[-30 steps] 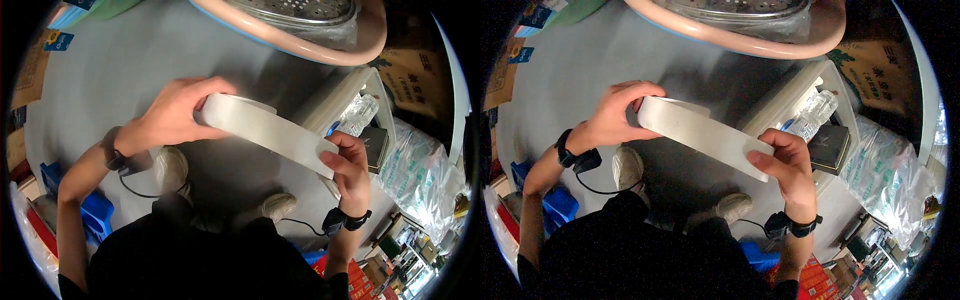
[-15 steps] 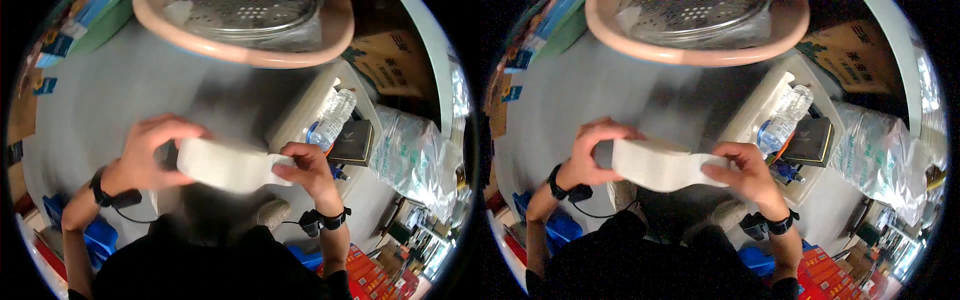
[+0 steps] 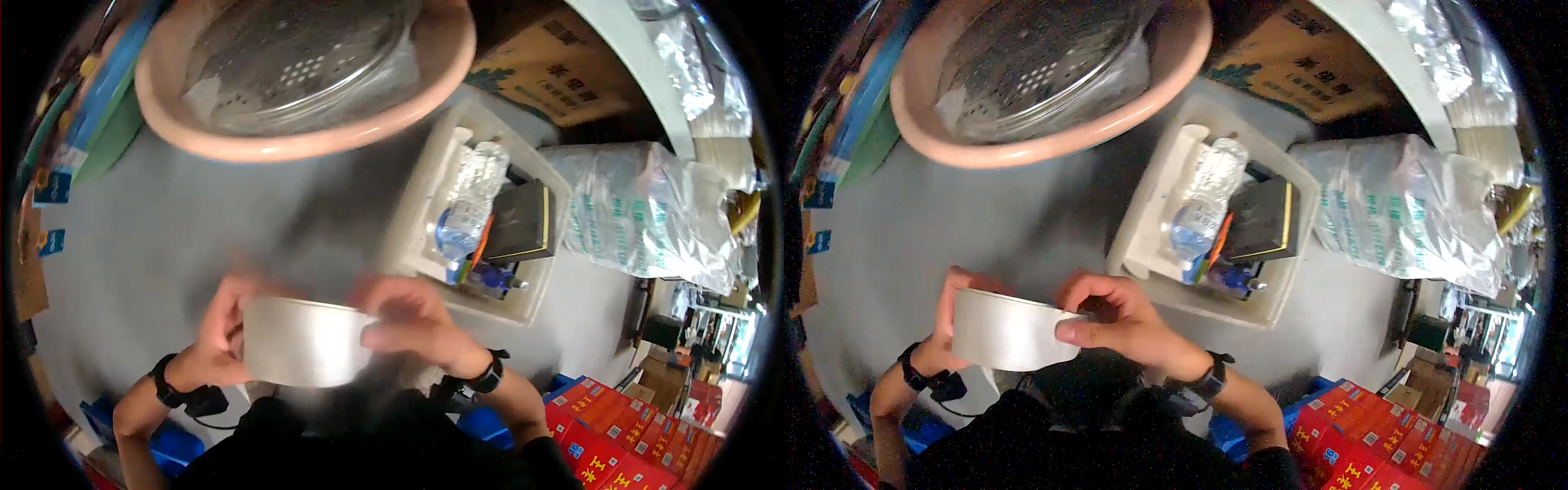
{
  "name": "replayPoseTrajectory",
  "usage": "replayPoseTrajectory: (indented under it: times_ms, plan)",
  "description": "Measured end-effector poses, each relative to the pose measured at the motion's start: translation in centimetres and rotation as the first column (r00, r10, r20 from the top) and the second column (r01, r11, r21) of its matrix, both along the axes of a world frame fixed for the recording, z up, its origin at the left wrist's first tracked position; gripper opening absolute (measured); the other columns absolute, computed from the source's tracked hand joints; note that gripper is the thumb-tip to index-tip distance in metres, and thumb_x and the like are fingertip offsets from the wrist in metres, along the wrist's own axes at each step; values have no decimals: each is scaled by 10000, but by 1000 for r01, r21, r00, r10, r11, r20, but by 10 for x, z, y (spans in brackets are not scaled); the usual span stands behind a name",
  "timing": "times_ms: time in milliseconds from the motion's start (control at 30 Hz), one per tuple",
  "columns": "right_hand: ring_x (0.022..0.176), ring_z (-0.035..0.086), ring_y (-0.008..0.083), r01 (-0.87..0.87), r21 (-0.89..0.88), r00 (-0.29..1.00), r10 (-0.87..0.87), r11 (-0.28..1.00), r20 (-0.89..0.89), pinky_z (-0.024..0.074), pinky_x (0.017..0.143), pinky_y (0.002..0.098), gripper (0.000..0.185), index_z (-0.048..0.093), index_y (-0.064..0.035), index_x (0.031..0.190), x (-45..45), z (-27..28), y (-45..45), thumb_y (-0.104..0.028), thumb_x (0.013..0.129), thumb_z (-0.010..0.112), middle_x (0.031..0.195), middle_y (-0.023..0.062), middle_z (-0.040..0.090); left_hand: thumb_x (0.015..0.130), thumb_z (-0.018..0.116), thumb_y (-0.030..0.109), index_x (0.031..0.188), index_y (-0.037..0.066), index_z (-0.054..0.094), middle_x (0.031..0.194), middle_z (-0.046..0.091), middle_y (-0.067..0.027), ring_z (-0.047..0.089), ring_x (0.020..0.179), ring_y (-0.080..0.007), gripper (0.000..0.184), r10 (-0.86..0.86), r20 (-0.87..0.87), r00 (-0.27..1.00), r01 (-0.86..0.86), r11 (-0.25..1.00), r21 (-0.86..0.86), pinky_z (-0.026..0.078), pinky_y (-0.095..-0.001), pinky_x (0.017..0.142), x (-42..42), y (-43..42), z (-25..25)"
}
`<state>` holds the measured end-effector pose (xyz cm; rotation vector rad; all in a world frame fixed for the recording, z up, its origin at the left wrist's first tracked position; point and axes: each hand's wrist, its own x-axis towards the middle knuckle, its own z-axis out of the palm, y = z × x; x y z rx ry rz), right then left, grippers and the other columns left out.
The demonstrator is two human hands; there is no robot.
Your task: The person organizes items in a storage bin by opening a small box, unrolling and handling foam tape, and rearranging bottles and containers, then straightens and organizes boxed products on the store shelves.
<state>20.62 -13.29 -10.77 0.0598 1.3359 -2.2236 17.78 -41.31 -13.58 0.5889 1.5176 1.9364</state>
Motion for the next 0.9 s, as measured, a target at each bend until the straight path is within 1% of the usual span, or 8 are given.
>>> replayPoseTrajectory:
  times_ms: [233,333,367,433,600,633,733,900]
  plan:
    - [1010,526,116,12,77,1000,-10,997,-21,443,854,261,118,594,-39,912,6,-3,-2,-95,906,698,1114,50,544,709,856,48,1261,79,359,1244,532,-84,555,1133,-179,743,-5,49,999,9,996,-85,458,-362,948,-3,3,3]
    - [1091,517,143,161,-88,972,-143,983,187,430,932,295,183,574,-61,1028,23,-11,-12,-151,919,690,1166,58,538,706,865,64,1282,70,360,1231,537,-78,559,1123,-182,766,58,37,998,-53,990,-132,463,-358,938,2,17,7]
    - [1116,514,158,194,-188,962,-149,963,228,427,954,315,257,545,-77,1089,24,-13,-13,-187,915,698,1198,59,534,697,881,86,1289,54,376,1223,546,-87,559,1133,-185,779,-23,-197,980,-24,973,-232,465,-357,942,-2,18,3]
    - [1196,504,196,170,-267,966,-107,949,235,419,1012,370,527,439,-101,1314,26,-20,-6,-319,911,700,1315,72,506,691,889,97,1296,46,384,1228,550,-92,555,1144,-185,790,-42,-217,975,-13,969,-247,464,-363,952,1,23,-6]
    - [1261,491,208,164,-357,923,-15,919,386,394,1060,394,657,392,-45,1418,34,-30,-4,-410,933,643,1359,91,507,685,902,132,1321,32,405,1254,553,-105,544,1171,-192,814,1,-167,986,-39,973,-228,461,-377,979,2,38,-7]
    - [1277,488,212,177,-376,913,-8,910,409,385,1075,396,699,371,-24,1441,38,-31,-4,-432,936,630,1358,92,515,685,903,142,1330,37,406,1259,554,-105,545,1175,-197,820,-34,-157,987,-25,933,-358,456,-375,988,-2,42,1]
    - [1165,528,164,178,-170,912,-98,969,398,399,1025,338,594,469,-22,1351,34,-33,2,-407,934,642,1235,62,573,682,900,152,1343,50,410,1257,560,-104,549,1179,-206,830,-33,-21,999,21,899,-438,441,-354,1008,-7,46,-5]
    - [1073,552,128,163,-49,962,-148,985,231,443,939,302,468,557,-43,1244,23,-33,-1,-316,898,715,1154,47,602,674,868,100,1344,53,419,1243,569,-114,557,1178,-208,808,-93,-196,976,26,946,-322,440,-355,1013,-22,43,-6]
